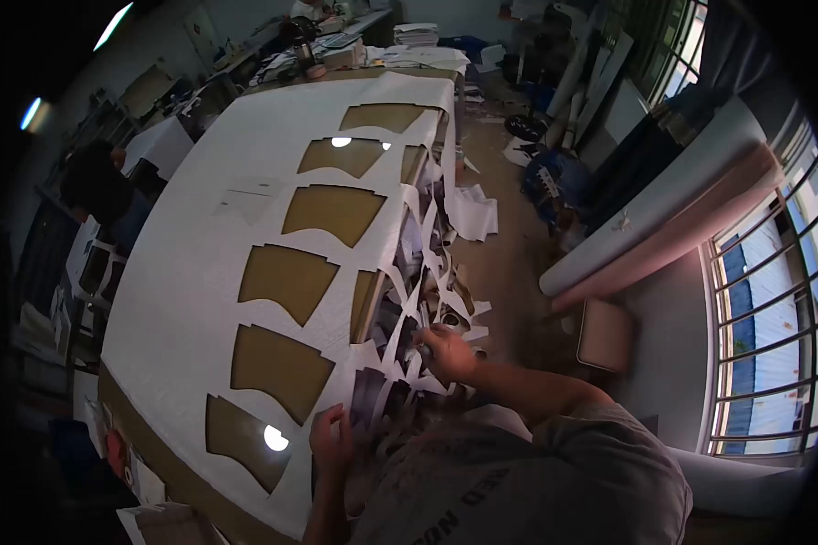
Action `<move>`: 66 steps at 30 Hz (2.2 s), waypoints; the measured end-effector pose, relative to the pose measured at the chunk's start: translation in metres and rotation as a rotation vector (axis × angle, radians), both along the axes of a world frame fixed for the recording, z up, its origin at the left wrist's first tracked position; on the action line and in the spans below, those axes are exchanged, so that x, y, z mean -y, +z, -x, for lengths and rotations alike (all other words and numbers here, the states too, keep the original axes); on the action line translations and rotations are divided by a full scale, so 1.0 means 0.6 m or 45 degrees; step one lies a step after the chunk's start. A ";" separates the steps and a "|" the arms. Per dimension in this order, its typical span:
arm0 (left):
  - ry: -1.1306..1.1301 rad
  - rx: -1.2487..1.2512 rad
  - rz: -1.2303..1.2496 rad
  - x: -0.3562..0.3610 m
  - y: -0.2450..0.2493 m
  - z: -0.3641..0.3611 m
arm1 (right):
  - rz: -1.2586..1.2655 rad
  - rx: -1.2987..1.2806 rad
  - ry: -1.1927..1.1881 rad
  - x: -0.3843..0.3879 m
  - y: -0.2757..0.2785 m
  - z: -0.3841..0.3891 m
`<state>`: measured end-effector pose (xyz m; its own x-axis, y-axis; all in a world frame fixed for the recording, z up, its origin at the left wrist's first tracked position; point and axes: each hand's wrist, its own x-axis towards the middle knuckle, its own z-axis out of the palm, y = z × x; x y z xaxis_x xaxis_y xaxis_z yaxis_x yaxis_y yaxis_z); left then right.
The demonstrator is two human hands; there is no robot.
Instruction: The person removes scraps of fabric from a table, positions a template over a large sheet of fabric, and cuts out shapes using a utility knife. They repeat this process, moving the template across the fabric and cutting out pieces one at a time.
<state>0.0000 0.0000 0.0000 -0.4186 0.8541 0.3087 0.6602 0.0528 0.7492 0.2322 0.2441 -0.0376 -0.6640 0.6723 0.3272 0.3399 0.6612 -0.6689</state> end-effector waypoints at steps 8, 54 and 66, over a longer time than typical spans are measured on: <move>-0.012 -0.016 0.292 -0.261 0.022 -0.200 | 0.240 0.059 -0.313 -0.220 -0.101 -0.319; 0.893 -0.212 0.132 -1.003 -0.069 -0.084 | 0.288 -0.095 -0.250 -1.251 -0.015 -0.124; 1.353 -0.540 0.496 -0.978 -0.091 -0.108 | -0.186 0.003 -0.171 -1.657 -0.017 0.145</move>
